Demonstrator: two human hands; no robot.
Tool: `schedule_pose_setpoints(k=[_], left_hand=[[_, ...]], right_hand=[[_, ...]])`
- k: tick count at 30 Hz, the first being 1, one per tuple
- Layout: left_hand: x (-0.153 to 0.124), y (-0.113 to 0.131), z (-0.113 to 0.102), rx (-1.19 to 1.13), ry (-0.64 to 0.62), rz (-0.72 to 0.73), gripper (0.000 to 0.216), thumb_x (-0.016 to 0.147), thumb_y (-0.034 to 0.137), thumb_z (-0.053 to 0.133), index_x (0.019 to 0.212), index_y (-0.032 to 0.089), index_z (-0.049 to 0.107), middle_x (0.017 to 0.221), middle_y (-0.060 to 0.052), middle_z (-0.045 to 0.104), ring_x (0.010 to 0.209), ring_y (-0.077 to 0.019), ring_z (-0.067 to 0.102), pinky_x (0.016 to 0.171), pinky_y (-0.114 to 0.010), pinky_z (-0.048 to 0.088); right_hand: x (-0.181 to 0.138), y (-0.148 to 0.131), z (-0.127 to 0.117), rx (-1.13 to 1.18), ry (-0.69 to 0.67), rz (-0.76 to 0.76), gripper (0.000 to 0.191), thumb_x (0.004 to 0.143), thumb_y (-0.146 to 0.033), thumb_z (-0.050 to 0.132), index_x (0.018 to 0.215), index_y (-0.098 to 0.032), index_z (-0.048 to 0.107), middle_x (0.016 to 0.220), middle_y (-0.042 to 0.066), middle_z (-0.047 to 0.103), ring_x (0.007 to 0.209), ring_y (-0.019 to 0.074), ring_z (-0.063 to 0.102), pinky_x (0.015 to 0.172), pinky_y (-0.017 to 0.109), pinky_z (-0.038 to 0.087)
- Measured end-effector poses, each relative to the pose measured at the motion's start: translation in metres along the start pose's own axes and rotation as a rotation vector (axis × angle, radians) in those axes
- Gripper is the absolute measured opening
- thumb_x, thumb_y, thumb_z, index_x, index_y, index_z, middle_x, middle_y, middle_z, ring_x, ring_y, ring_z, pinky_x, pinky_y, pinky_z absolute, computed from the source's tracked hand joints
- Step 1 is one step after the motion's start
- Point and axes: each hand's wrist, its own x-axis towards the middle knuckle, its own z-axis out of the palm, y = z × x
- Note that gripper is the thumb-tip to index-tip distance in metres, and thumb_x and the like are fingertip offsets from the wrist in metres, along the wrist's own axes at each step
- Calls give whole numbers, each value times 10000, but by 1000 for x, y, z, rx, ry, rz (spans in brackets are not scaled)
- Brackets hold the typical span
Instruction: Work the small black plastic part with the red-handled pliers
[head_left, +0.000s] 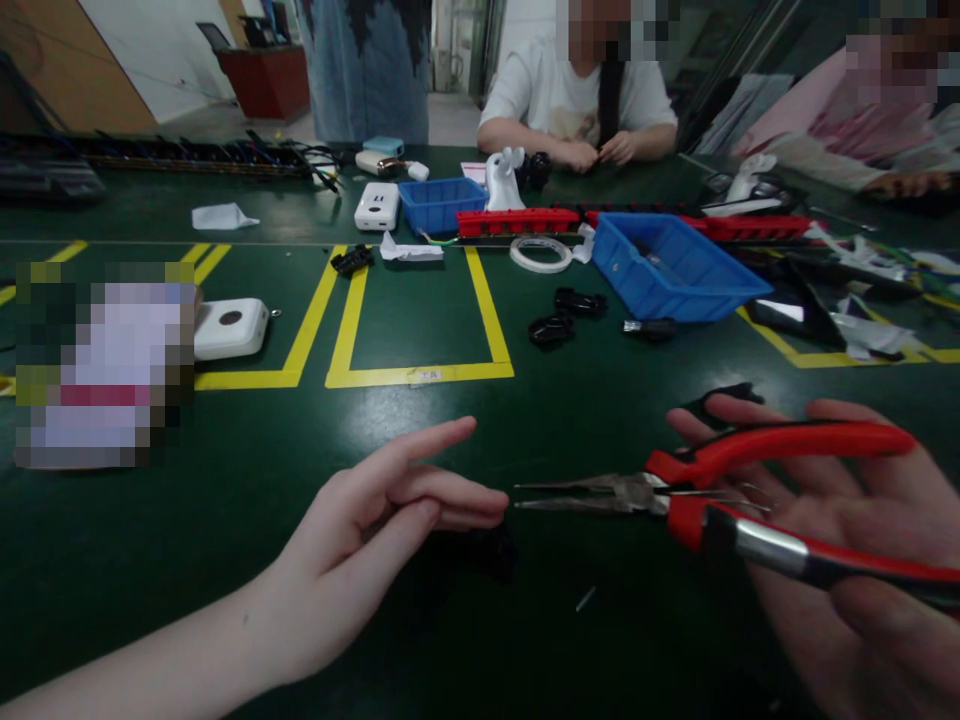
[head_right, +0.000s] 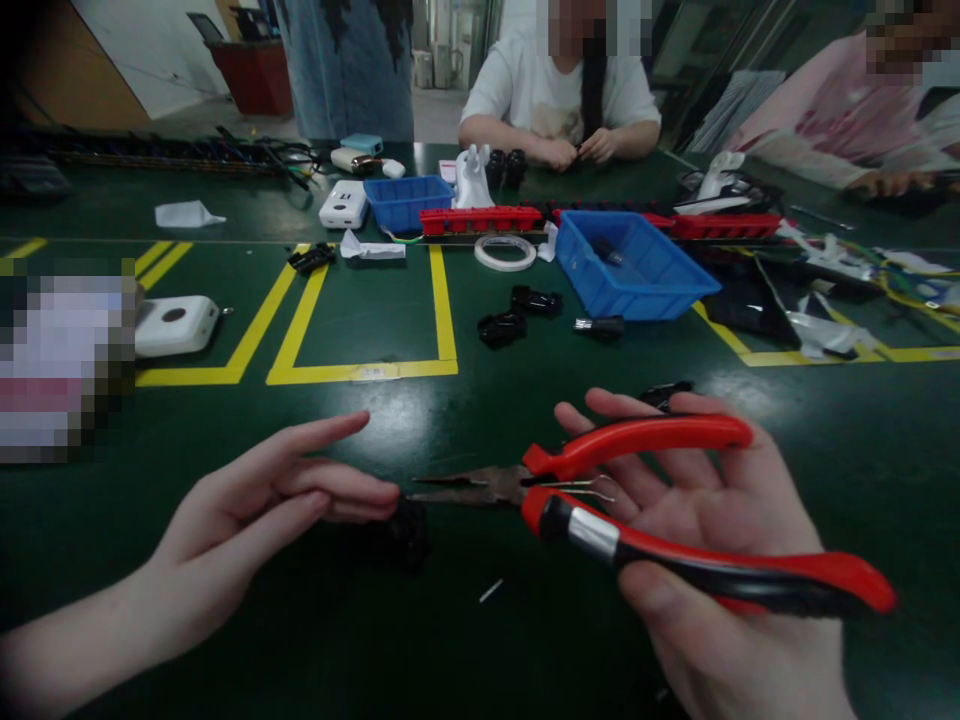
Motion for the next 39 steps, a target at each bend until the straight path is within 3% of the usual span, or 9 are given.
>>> schedule_pose_setpoints(k=[4, 6, 13, 19, 24, 29, 34, 39], left_hand=[[4, 0, -2, -242, 106, -79, 410, 897, 37, 468, 1254, 188, 599, 772, -29, 755, 693, -166, 750, 676, -248, 618], [6, 0, -4, -297, 125, -124, 398, 851, 20, 481, 1189, 178, 619, 682, -1, 728, 559, -140, 718, 566, -201, 585], [6, -3, -2, -350, 15, -140, 435, 841, 11, 467, 1195, 203, 634, 780, -25, 775, 543, -126, 724, 547, -167, 567], [5, -1, 4, -246, 69, -71, 481, 813, -28, 476, 1154, 234, 691, 768, -1, 782, 489, -97, 693, 501, -143, 567], [-1, 1, 9, -50, 106, 78, 550, 831, -33, 485, 1263, 262, 655, 953, -29, 791, 565, -110, 709, 471, -141, 579], [-4, -4, 11, 96, 27, 156, 635, 873, -20, 447, 1413, 306, 520, 1183, -37, 725, 834, -200, 761, 518, -185, 620], [-5, -8, 10, 193, -80, 182, 702, 850, -41, 428, 1463, 300, 447, 1242, -32, 697, 1044, -258, 719, 509, -189, 613], [-5, -8, 10, 212, -104, 226, 784, 822, -81, 409, 1495, 319, 380, 1262, -10, 687, 1035, -221, 723, 665, -240, 649]], right_hand=[[-3, 3, 6, 39, 8, 42, 675, 576, -408, 877, 1186, -316, 602, 1299, 123, 605, 1192, 375, 605, 886, 500, 595], [-7, 5, 9, 38, -22, 43, 669, 593, -407, 871, 1195, -335, 590, 1298, 113, 607, 1196, 366, 605, 884, 489, 596], [-16, 7, 13, 30, -88, 60, 695, 615, -442, 855, 1235, -351, 556, 1315, 119, 604, 1213, 366, 593, 865, 466, 606], [-21, 7, 14, 14, -102, 51, 736, 612, -530, 841, 1263, -364, 541, 1334, 74, 601, 1235, 345, 581, 850, 420, 618], [-24, 5, 21, 2, -59, 93, 685, 638, -538, 816, 1247, -366, 553, 1305, 70, 622, 1240, 349, 576, 849, 444, 619], [-25, 8, 23, 9, -85, 134, 672, 663, -519, 803, 1262, -342, 555, 1282, 104, 633, 1215, 367, 592, 827, 475, 620], [-28, 8, 26, 9, -114, 162, 678, 655, -519, 818, 1257, -358, 554, 1309, 94, 621, 1213, 356, 595, 831, 459, 617], [-25, 8, 31, 53, -72, 136, 606, 625, -437, 850, 1178, -350, 618, 1202, 84, 682, 1110, 351, 660, 779, 425, 634]])
